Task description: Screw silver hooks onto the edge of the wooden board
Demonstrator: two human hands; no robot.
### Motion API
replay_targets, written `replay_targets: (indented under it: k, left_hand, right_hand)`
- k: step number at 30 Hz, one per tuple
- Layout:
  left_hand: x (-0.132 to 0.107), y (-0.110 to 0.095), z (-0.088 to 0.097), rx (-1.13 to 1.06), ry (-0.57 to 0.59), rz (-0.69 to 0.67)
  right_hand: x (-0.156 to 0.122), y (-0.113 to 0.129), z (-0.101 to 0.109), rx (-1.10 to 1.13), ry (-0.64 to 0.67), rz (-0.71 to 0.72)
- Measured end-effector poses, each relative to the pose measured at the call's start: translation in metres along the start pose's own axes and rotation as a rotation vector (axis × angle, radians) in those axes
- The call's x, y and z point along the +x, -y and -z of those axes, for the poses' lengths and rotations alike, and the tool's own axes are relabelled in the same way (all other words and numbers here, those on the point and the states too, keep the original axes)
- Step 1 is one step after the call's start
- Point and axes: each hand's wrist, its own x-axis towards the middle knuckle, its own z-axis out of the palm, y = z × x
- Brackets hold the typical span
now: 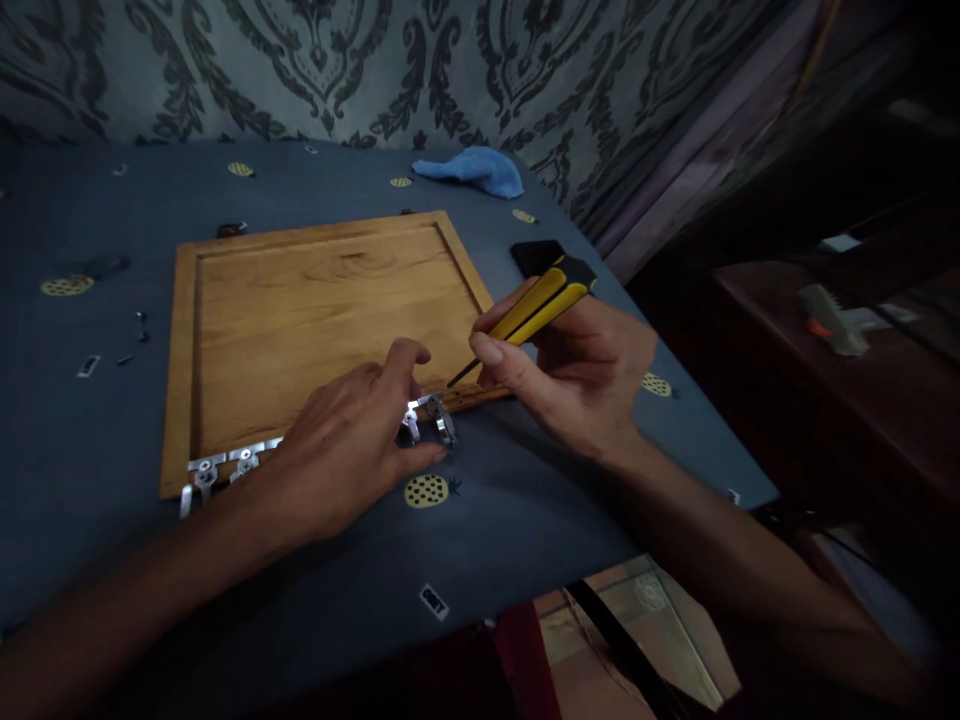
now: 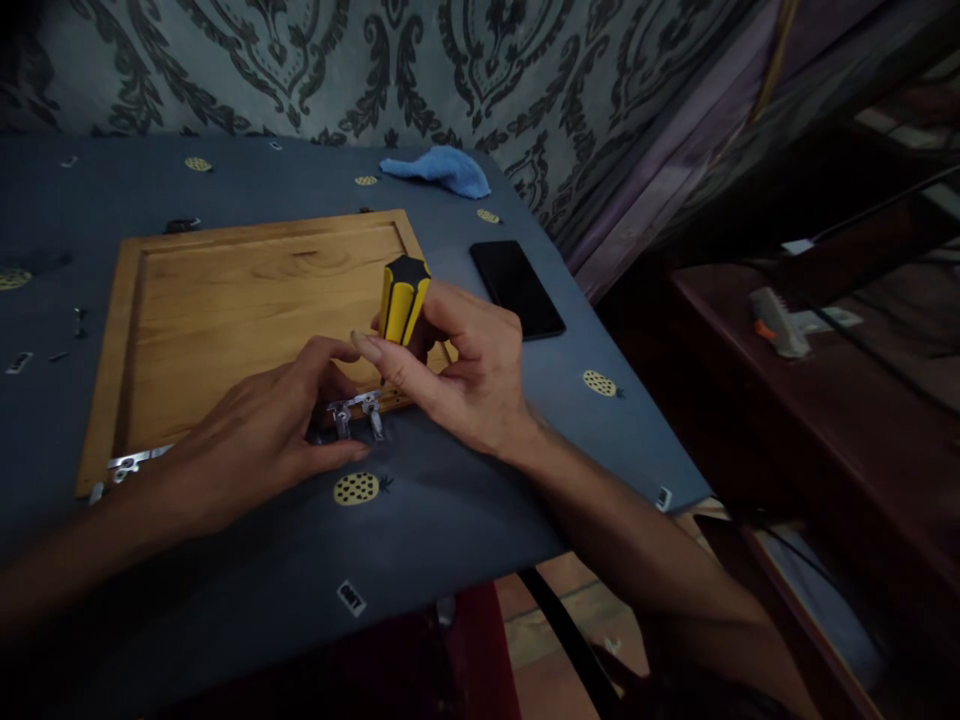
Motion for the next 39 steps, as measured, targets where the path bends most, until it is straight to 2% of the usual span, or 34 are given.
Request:
replay_targets:
  k: [8,13,16,20,25,39]
  left_hand:
    - [0.001,-0.003,0.007,-0.054,0.025,0.004]
    - [-0.002,0.005,0.022,-0.083,-0.046,-0.038]
    - [-0.004,0.009,0.025,-0.118,-0.101,-0.051]
    - [-0.006,0.007,0.014,-0.134,-0.085,-0.069]
    - [-0.003,-0.003,-0.003,0.038,-0.085,-0.064]
    - [0.000,-0.007,-0.011,0.187,-0.073,-0.046]
  right_hand:
    - [0.004,-0.003,-0.001,0.023,-0.007,0.010]
    - [0.006,-0.006,-0.002,0.042,-0.013,-0.017]
    - [0.006,-0.004,-0.002,0.062,-0.011,-0.044]
    - [0.005,0.001,-0.002,0.115,0.009,-0.010]
    - [0.002,0.003,-0.002,0.029,0.022,-0.005]
    - [0.000,0.000,-0.005,0.017,0.063,-0.010]
